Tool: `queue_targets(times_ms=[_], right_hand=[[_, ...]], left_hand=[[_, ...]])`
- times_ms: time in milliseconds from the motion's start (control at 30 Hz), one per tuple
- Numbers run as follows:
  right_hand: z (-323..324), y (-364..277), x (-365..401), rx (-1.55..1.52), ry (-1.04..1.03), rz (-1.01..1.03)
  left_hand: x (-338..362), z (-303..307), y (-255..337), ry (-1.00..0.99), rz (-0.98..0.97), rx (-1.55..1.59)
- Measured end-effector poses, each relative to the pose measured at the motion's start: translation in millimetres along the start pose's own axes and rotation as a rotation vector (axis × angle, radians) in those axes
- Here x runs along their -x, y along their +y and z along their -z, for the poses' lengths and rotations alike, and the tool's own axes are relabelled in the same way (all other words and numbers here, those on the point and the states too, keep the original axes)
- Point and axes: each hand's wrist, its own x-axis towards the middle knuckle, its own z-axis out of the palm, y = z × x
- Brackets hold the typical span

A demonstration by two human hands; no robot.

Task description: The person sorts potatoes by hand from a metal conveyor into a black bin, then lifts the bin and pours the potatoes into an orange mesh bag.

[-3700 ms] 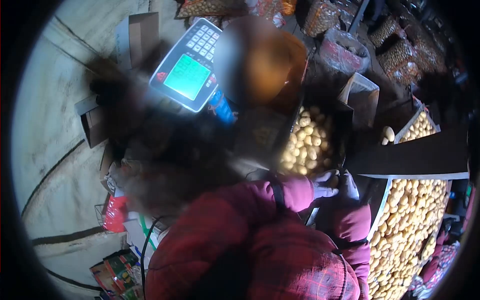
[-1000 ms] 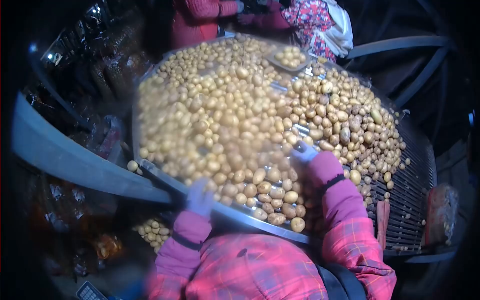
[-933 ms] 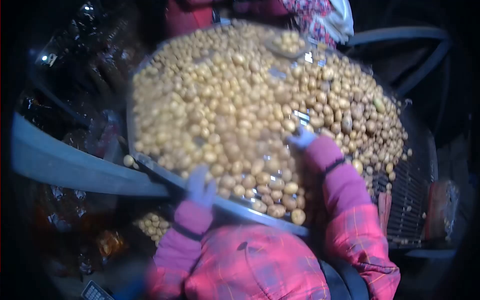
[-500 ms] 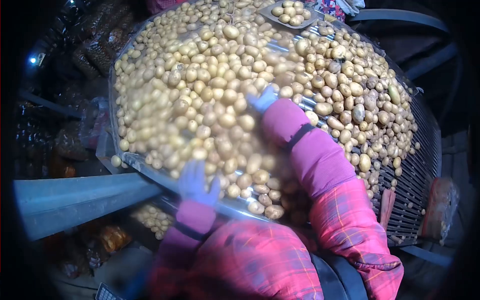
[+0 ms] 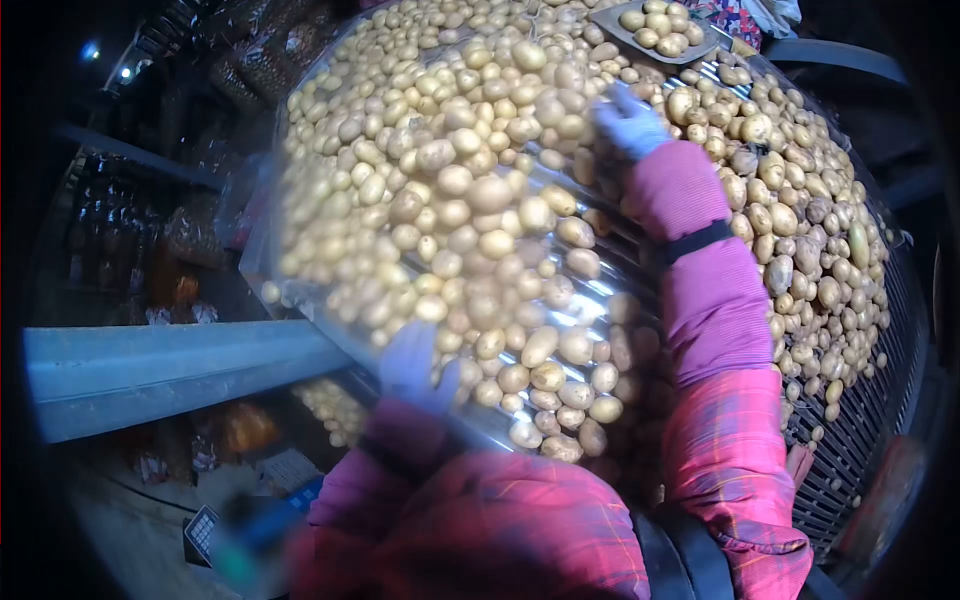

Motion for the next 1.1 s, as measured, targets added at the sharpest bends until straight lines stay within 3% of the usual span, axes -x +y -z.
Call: queue_targets(times_ms=[33,100,133,167,233,333,433,500,633,700,733,767,833,867,900,933,967,1000,1067,1100], right_hand=[[38.5,-1.7,-2.3,0.484,0.068,0.023],[75.2,64.4,-18.6,1.160,0.230,0.295],[67.9,60.4,-18.9,1.163,0.218,0.298],[56.5,49.5,-16.1,1.196,0.129,0.163],[43.5,23.6,-7.6,1.212,-0.039,-0.030],[56.4,51.0,-22.5,1.239,-0.083,0.140],[66.5,68.5,-24.1,1.012,-0.114,0.110],[71.5,89.1,-20.3,0.803,-0.144,0.290],[45.8,85.8,9.0,0.690,-0.068,0.266],[30.1,60.7,39.6,0.605,-0.191,0.005],[9.8,-4.2,84.9,0.596,-0.296,-0.137],[7.9,2.3,71.0,0.666,-0.484,-0.036],[-6.2,-10.8,53.7,0.866,-0.507,-0.023],[-28.4,-30.2,65.1,0.728,-0.327,0.033],[-45.1,0.7,46.7,0.627,-0.158,0.318],[-68.8,3.2,44.1,0.679,-0.158,0.464],[-94.4,-0.4,54.8,0.627,-0.191,0.401],[-116.2,49.3,23.8,0.701,-0.289,0.533],[-140.3,18.3,68.4,0.899,0.037,0.537],[-145.8,22.8,69.6,0.913,0.149,0.482]], left_hand=[[-0.1,-2.2,-1.3,0.007,-0.009,0.009],[-1.5,3.4,5.9,-0.017,0.043,0.013],[-4.4,7.9,10.9,0.082,-0.041,-0.044],[-4.4,9.0,14.2,0.178,-0.121,-0.102],[-0.5,7.1,10.2,0.144,-0.091,-0.086],[-0.5,0.8,1.7,0.113,-0.062,-0.034],[0.7,-1.5,-2.6,0.080,-0.053,0.012],[0.7,-2.0,-2.4,0.070,-0.055,0.038],[2.0,3.7,0.4,0.065,-0.025,0.049],[3.0,4.5,-0.4,0.034,-0.010,0.033],[3.1,4.5,-0.8,0.047,-0.012,0.047],[3.8,4.4,-1.2,0.045,-0.011,0.071],[3.9,4.1,-2.7,0.053,-0.004,0.091],[4.2,3.8,-3.4,0.032,-0.004,0.094],[4.7,4.1,-4.8,0.008,-0.004,0.096],[5.4,4.9,-6.9,0.036,-0.036,0.061],[4.8,4.9,-9.6,0.033,-0.041,0.053],[2.4,4.7,-12.7,0.009,0.128,0.380],[-6.1,15.6,-13.1,-0.088,0.477,1.067],[-13.4,31.0,-9.6,-0.087,0.476,1.066]])
